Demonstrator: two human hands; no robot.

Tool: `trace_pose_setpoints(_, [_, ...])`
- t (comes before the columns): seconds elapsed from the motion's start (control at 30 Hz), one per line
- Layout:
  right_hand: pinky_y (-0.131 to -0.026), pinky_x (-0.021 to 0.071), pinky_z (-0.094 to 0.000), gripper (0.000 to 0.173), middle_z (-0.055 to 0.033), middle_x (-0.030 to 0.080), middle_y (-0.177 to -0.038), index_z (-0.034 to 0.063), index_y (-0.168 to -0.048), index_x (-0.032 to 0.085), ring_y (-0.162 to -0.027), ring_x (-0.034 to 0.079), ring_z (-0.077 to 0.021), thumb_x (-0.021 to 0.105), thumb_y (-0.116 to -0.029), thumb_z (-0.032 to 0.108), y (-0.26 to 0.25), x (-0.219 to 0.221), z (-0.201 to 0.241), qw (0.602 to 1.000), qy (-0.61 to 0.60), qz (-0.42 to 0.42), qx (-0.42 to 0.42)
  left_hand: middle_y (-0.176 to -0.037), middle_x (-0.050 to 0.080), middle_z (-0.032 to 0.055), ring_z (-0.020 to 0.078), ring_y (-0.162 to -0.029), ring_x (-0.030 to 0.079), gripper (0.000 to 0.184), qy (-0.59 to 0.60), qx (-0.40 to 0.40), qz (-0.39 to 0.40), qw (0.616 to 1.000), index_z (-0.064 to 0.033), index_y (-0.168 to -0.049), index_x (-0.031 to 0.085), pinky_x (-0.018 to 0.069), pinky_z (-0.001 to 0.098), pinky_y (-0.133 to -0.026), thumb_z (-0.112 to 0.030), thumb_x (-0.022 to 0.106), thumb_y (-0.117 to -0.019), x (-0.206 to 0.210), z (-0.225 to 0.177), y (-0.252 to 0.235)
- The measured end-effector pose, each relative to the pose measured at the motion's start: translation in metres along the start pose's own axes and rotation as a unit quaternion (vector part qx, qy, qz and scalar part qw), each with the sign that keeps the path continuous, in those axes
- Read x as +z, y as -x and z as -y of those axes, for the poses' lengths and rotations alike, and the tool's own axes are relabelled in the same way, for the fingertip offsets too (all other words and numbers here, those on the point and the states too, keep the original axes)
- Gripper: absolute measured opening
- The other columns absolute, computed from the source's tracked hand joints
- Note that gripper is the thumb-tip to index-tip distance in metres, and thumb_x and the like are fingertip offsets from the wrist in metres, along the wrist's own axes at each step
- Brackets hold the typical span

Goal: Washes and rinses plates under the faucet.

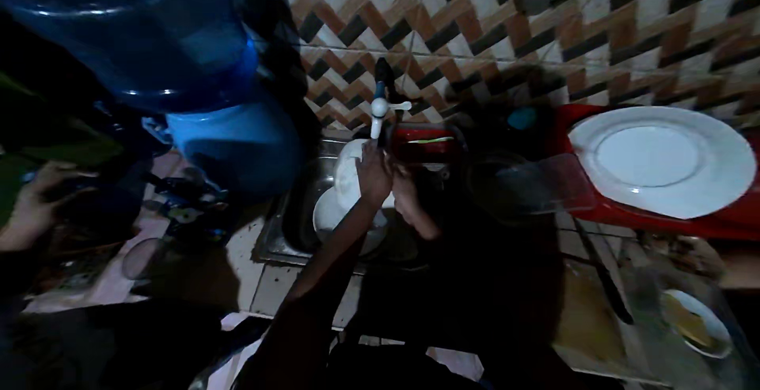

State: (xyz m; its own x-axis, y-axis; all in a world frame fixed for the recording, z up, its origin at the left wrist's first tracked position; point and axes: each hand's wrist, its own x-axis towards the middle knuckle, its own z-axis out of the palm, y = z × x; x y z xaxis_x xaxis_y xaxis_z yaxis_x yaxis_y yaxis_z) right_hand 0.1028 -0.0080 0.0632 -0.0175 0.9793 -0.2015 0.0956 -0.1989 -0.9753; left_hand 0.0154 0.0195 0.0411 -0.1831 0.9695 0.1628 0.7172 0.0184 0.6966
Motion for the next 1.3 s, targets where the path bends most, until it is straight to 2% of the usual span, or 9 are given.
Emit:
trace_pose_setpoints(0.13, [-0.100,0.0486,-0.0428,0.036,-0.0235,0.064,-0.123,-0.0073,-0.129,0.059,-0.113,0.061,-0.0256,0.044,-0.1107,0.020,0.012,-0.013,-0.001,0.997,0.045,-0.032,-0.061,-0.160,0.035,0.0262,0.0402,-0.148,0.035,0.061,0.136,-0.117,0.009,0.984,0.0028,-0.157,0.031,0.0286,0.0570,-0.121,-0.039,0.031,-0.1117,-0.007,0.028,-0.009])
trace_pose_setpoints(0.33, [-0.096,0.0498,-0.0320,0.035,-0.0230,0.068,-0.111,-0.0136,-0.120,0.063,-0.103,0.064,-0.0169,0.043,-0.1095,0.013,0.044,-0.023,-0.005,0.980,0.121,-0.045,-0.153,-0.116,0.060,0.0195,0.0301,-0.100,0.057,0.069,0.420,-0.358,0.066,0.831,-0.0052,-0.135,0.053,0.0486,0.0504,-0.084,-0.059,0.020,-0.1081,-0.014,0.056,-0.008])
trace_pose_setpoints(0.57, [-0.095,0.0509,-0.0388,0.035,-0.0231,0.066,-0.113,-0.0098,-0.125,0.060,-0.103,0.064,-0.0222,0.041,-0.1111,0.016,0.006,0.003,-0.011,0.996,0.058,-0.015,-0.072,-0.165,0.028,0.0205,0.0427,-0.153,0.023,0.053,0.069,0.007,-0.031,0.997,-0.0053,-0.157,0.037,0.0208,0.0677,-0.118,-0.030,0.036,-0.1108,0.008,0.032,-0.011])
trace_pose_setpoints(0.67, [-0.067,0.0506,-0.0278,0.035,-0.0056,0.057,-0.091,0.0002,-0.128,0.056,-0.073,0.055,-0.0088,0.039,-0.1118,0.026,-0.018,0.016,-0.011,0.994,-0.091,-0.054,-0.025,-0.165,0.031,0.0157,0.0382,-0.154,0.024,0.050,0.006,0.114,-0.077,0.990,-0.0086,-0.155,0.043,0.0235,0.0602,-0.121,-0.026,0.041,-0.1081,0.026,0.027,0.020])
trace_pose_setpoints(0.77, [-0.096,0.0523,-0.0424,0.044,-0.0156,0.058,-0.134,0.0060,-0.144,0.049,-0.114,0.060,-0.0207,0.040,-0.1113,0.035,-0.003,0.014,0.000,0.988,-0.146,-0.054,-0.002,-0.164,0.035,0.0150,0.0399,-0.152,0.027,0.050,0.000,0.085,-0.151,0.985,-0.0184,-0.152,0.051,0.0210,0.0671,-0.118,-0.034,0.035,-0.1068,0.036,0.046,0.056])
trace_pose_setpoints(0.83, [-0.098,0.0534,-0.0432,0.044,-0.0164,0.059,-0.132,0.0047,-0.141,0.051,-0.116,0.062,-0.0211,0.037,-0.1120,0.035,0.007,0.014,0.003,0.988,-0.138,-0.061,-0.021,-0.164,0.026,0.0273,0.0485,-0.151,0.022,0.056,0.078,0.001,-0.174,0.982,-0.0088,-0.154,0.046,0.0187,0.0681,-0.119,-0.037,0.033,-0.1065,0.039,0.062,0.069])
trace_pose_setpoints(0.93, [-0.099,0.0529,-0.0399,0.037,-0.0173,0.062,-0.125,-0.0022,-0.133,0.056,-0.113,0.062,-0.0185,0.039,-0.1116,0.023,0.016,0.006,-0.001,0.989,-0.119,-0.059,-0.059,-0.165,0.018,0.0296,0.0408,-0.153,0.020,0.060,0.313,-0.178,-0.137,0.923,0.0025,-0.160,0.019,0.0208,0.0527,-0.125,-0.032,0.025,-0.1112,0.030,0.075,0.061])
trace_pose_setpoints(1.07, [-0.098,0.0488,-0.0379,0.033,-0.0183,0.063,-0.120,-0.0069,-0.125,0.060,-0.110,0.060,-0.0177,0.044,-0.1102,0.019,0.030,-0.018,0.001,0.996,-0.033,-0.054,-0.065,-0.141,0.053,0.0248,0.0339,-0.125,0.055,0.064,0.480,-0.372,-0.112,0.787,-0.0008,-0.148,0.043,0.0475,0.0537,-0.101,-0.046,0.016,-0.1121,0.018,0.090,0.047])
trace_pose_setpoints(1.3, [-0.102,0.0478,-0.0505,0.042,-0.0194,0.063,-0.130,0.0027,-0.134,0.061,-0.120,0.060,-0.0279,0.045,-0.1101,0.033,0.021,-0.082,-0.012,0.995,0.071,-0.073,-0.018,-0.133,0.062,0.0135,0.0232,-0.117,0.062,0.053,0.630,-0.280,0.003,0.725,-0.0085,-0.146,0.045,0.0542,0.0471,-0.096,-0.041,0.020,-0.1125,0.010,0.102,0.066])
